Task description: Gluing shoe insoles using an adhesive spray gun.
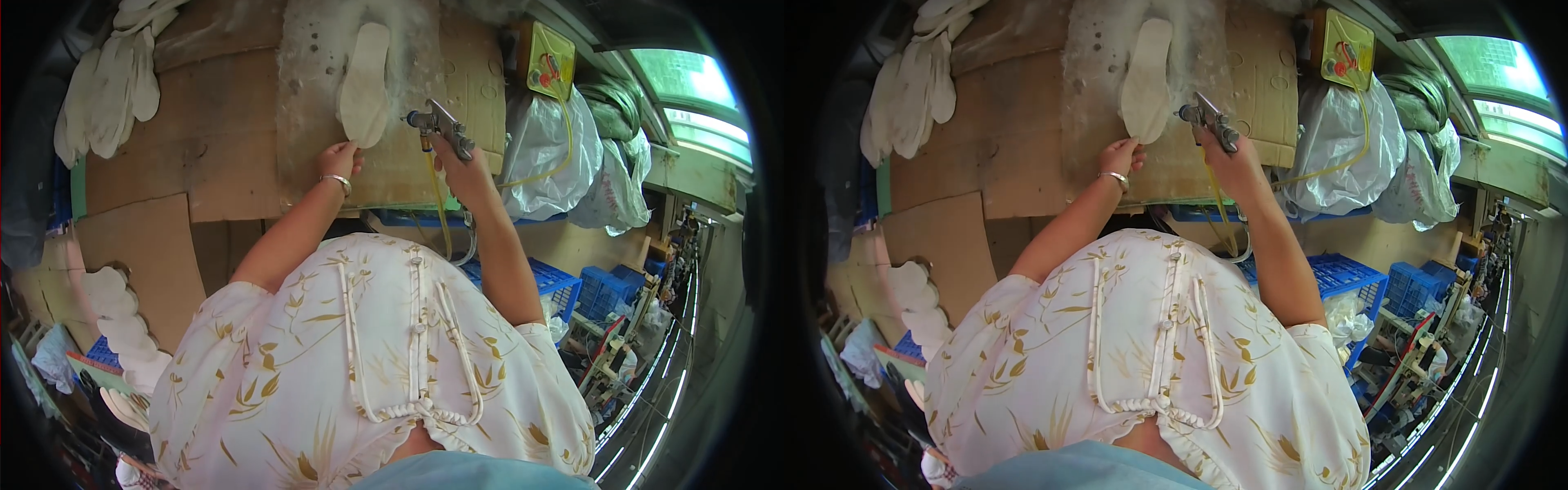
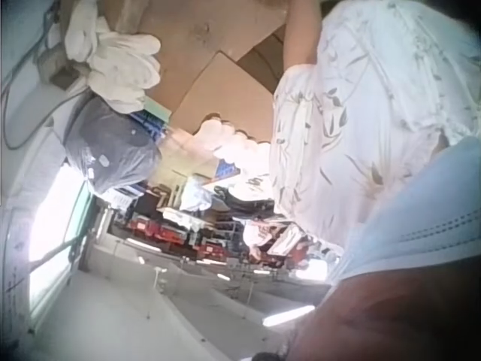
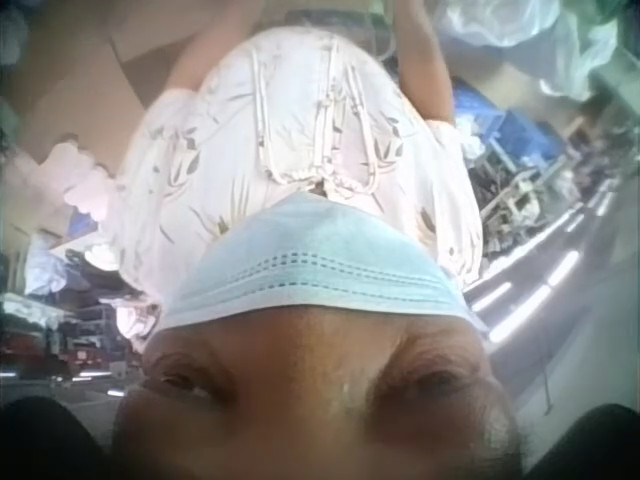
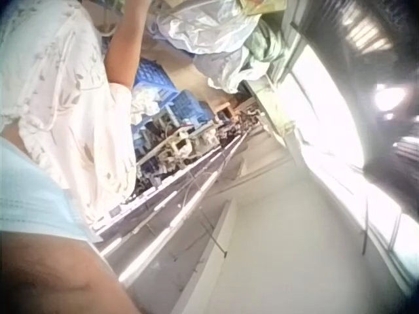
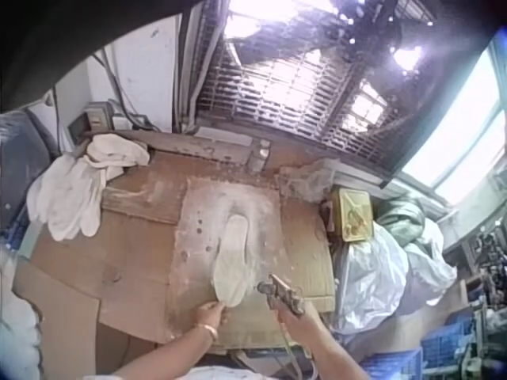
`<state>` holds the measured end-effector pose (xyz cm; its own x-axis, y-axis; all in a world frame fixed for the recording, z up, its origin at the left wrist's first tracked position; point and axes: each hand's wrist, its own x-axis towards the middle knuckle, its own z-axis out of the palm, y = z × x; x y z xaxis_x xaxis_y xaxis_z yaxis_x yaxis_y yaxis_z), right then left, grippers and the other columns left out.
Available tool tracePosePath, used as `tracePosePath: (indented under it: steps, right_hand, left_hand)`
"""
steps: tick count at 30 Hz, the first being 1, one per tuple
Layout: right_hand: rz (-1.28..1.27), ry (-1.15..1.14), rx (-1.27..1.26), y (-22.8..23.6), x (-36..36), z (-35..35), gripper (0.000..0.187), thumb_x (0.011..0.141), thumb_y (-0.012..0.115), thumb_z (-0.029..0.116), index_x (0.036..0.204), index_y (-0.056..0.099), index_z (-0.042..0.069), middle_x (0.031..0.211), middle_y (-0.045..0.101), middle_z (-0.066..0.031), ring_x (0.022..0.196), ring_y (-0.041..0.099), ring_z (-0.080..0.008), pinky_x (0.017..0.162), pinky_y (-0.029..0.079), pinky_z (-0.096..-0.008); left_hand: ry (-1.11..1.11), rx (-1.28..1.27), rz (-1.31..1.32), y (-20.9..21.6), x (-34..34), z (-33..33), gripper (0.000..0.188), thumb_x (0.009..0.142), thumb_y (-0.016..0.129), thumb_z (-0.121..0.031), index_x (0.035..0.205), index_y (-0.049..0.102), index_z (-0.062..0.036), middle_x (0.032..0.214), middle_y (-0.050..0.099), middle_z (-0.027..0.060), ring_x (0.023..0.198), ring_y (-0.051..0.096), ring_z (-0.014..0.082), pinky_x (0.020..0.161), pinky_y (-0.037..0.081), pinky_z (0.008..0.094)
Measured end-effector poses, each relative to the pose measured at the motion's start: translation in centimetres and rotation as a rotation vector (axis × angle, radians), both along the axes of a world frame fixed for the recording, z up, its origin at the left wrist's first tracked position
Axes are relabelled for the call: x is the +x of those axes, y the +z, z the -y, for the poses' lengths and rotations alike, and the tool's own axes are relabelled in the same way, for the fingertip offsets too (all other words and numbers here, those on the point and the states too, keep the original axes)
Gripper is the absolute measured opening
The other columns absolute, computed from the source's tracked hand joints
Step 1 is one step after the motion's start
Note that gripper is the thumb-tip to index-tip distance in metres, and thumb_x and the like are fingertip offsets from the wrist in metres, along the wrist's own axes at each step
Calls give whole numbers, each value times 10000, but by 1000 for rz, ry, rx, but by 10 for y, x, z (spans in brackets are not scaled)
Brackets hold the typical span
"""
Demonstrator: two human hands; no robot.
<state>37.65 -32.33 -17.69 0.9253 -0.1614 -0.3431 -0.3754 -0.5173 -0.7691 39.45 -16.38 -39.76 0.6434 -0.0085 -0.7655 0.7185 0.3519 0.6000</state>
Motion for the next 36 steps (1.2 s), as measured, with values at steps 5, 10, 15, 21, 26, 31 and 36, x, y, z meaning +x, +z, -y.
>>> tracePosePath:
  steps: [5,10,15,21,26,31,36]
  right_hand:
    - [-192,2,38,11,-19,-3,263,835,546,275,780,524,18,580,418,19,549,370,-74,502,334,-245]
    - [-164,53,29,-5,-35,0,264,835,548,278,781,520,21,583,417,17,545,359,-73,491,325,-246]
    - [-118,97,86,-10,-38,-7,275,836,552,285,787,522,17,589,421,12,555,359,-74,493,325,-249]
    - [-67,92,68,-6,-22,-17,292,841,546,291,758,510,14,590,414,13,561,357,-81,503,335,-252]
    - [-89,48,16,0,-16,-15,274,842,548,274,759,501,17,587,412,15,558,356,-81,505,334,-247]
    - [-105,108,38,-8,-21,-11,271,838,552,278,767,503,22,581,420,14,554,359,-82,505,334,-246]
    - [-50,86,11,-12,3,-8,264,832,556,286,796,524,27,579,424,13,543,374,-82,502,341,-253]
  left_hand:
    - [2,18,12,-2,-1,0,226,803,597,-201,944,580,-25,842,608,58,615,599,132,480,475,210]
    - [18,24,0,3,-1,1,215,808,583,-185,955,576,-29,849,610,59,619,601,129,478,476,211]
    - [25,25,1,6,-1,1,211,810,573,-168,968,568,-28,852,610,65,617,603,129,468,472,206]
    - [25,22,12,4,-2,1,208,808,573,-160,967,567,-26,850,611,67,618,604,127,463,469,201]
    - [13,10,10,2,-2,0,209,808,570,-160,966,567,-23,847,611,63,622,605,125,465,469,200]
    - [3,23,15,2,-2,-1,202,811,564,-161,959,569,-24,844,611,60,627,607,124,467,466,200]
    - [-19,29,9,5,-1,-2,202,810,569,-165,958,569,-27,838,610,58,617,607,127,460,464,202]
